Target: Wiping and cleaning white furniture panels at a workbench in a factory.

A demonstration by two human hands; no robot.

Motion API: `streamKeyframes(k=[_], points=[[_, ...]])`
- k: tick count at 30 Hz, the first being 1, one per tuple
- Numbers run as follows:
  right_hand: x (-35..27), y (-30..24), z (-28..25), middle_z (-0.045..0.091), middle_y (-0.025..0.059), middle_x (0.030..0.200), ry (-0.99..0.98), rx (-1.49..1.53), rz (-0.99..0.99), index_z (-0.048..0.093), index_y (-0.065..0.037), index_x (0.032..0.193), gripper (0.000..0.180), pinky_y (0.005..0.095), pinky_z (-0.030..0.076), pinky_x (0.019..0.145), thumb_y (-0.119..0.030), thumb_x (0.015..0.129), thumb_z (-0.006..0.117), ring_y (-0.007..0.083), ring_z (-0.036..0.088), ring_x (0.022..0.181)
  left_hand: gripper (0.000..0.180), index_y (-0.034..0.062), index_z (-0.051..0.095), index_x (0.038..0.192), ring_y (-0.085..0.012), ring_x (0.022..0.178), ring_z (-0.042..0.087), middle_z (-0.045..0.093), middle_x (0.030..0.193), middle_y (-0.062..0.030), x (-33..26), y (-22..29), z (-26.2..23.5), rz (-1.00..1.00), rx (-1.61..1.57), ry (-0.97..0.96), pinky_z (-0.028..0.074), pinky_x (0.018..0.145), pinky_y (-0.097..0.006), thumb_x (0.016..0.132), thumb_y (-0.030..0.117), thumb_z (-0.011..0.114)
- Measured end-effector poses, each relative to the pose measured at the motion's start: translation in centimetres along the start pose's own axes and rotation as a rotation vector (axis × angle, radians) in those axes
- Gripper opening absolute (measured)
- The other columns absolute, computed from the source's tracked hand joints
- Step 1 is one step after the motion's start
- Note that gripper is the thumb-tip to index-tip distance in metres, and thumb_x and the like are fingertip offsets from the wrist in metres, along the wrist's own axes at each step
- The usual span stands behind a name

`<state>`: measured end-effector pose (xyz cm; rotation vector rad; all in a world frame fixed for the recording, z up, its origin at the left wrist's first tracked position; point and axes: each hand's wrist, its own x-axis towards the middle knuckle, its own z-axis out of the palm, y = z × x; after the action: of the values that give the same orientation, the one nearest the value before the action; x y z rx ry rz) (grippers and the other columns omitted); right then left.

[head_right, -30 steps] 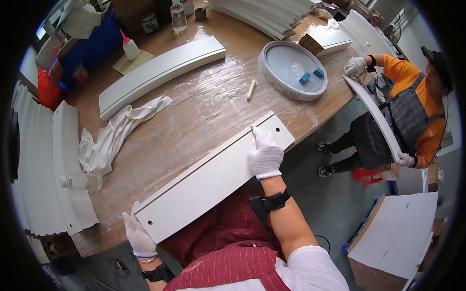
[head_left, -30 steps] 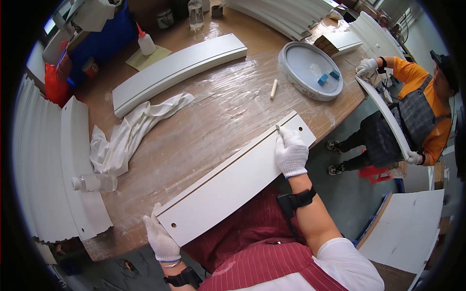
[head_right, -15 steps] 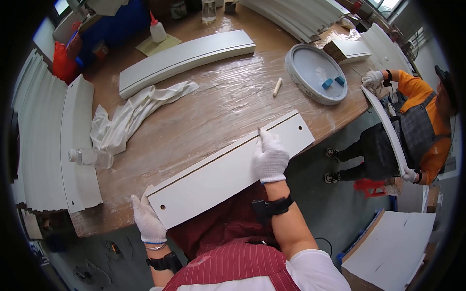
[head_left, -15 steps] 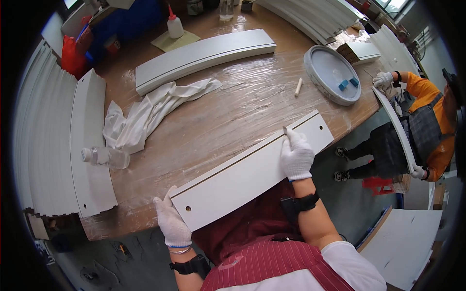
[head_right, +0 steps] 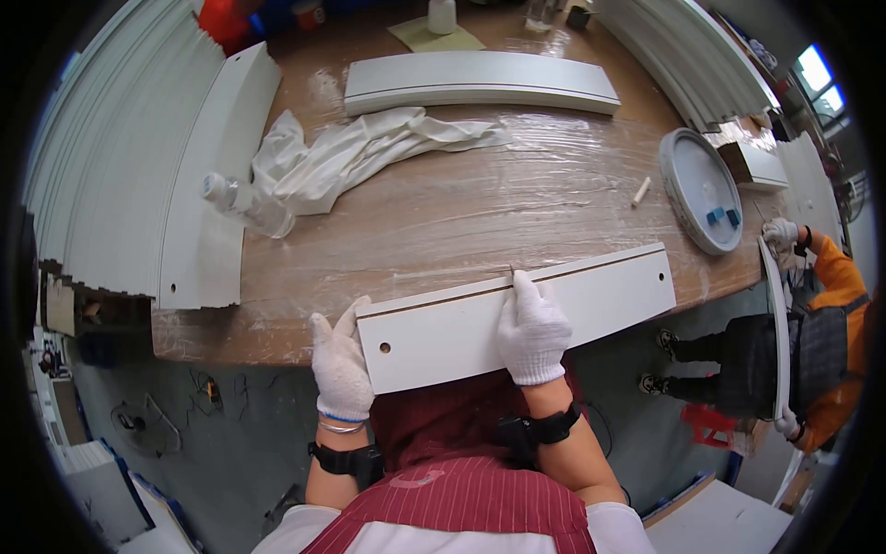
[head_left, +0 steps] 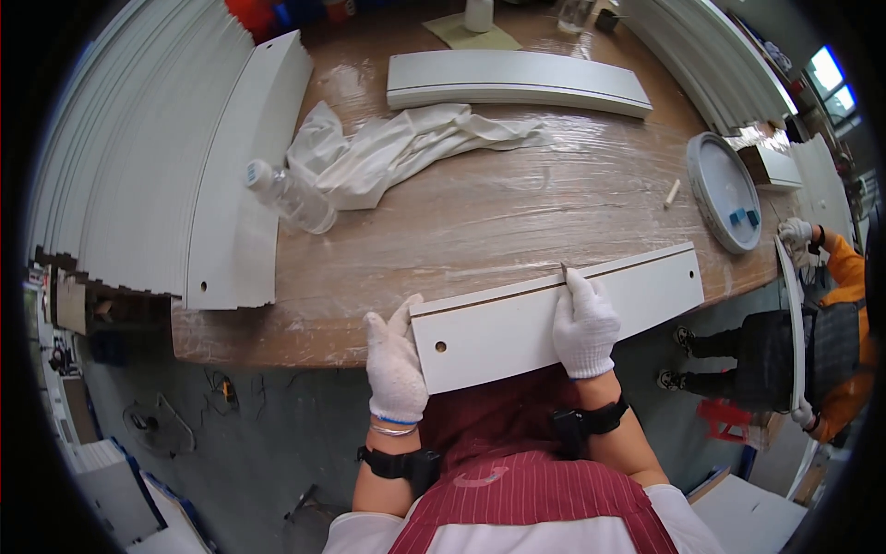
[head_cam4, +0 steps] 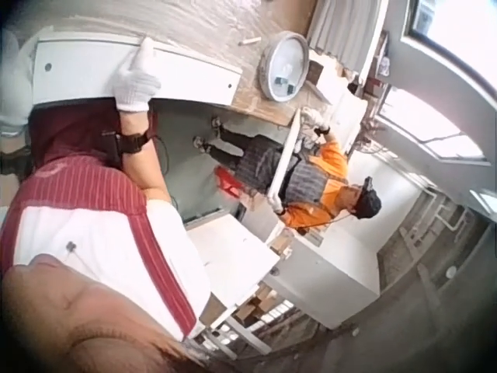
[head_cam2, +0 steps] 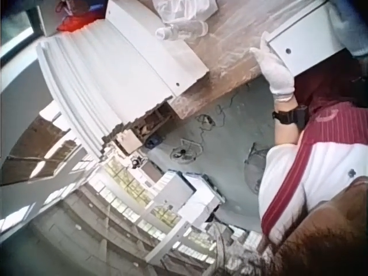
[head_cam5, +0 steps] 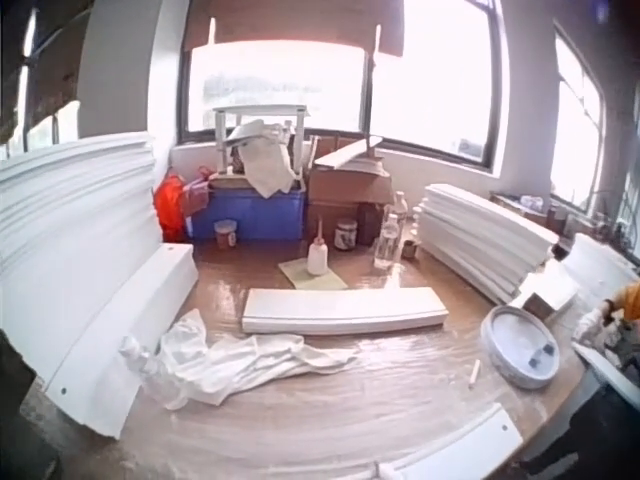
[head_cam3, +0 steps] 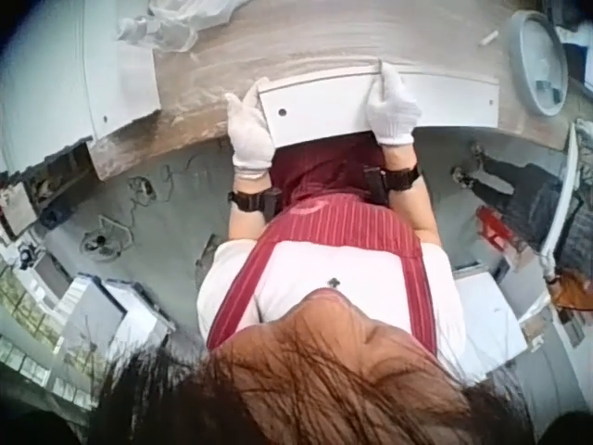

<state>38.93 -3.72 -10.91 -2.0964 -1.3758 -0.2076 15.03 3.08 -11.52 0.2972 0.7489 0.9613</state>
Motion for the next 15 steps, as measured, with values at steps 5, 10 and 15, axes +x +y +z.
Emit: streamKeyframes(k=[5,10,15], points=[[-1.2,-10.8,2.7,0.065,0.016,0.089,-0.288,0.135,-0.286,0.064,-0.007,0.124,0.042,0.0423,0.053,0.056,-0.012,0.082,0.066,0.0331,0.066,0.066,0.097,-0.0113,0.03,0.155,-0.032,0.135,0.052,0.052,0.148,-0.0241,0.2,-0.1,-0.2,0.004,0.045,-0.036,0.042,0.115,-0.043,0.104,0.071,0.035],[-1.4,-9.8,3.2,0.065,0.0148,0.084,-0.154,0.308,-0.287,0.067,-0.006,0.121,0.04,0.0423,0.053,0.056,-0.006,0.081,0.067,0.0332,0.065,0.065,0.099,-0.0107,0.03,0.155,-0.0321,0.134,0.053,0.052,0.147,-0.024,0.1,0.2,-0.1,-0.034,-0.031,-0.04,0.043,0.114,-0.044,0.103,0.073,0.034],[-0.9,-10.6,2.9,0.065,0.0144,0.084,-0.21,0.145,-0.217,0.068,-0.006,0.119,0.036,0.0429,0.053,0.057,-0.005,0.083,0.067,0.0339,0.066,0.068,0.098,-0.0098,0.033,0.154,-0.0324,0.135,0.052,0.052,0.148,-0.024,-0.2,0.4,0.3,-0.038,-0.003,-0.048,0.042,0.115,-0.044,0.102,0.074,0.034]])
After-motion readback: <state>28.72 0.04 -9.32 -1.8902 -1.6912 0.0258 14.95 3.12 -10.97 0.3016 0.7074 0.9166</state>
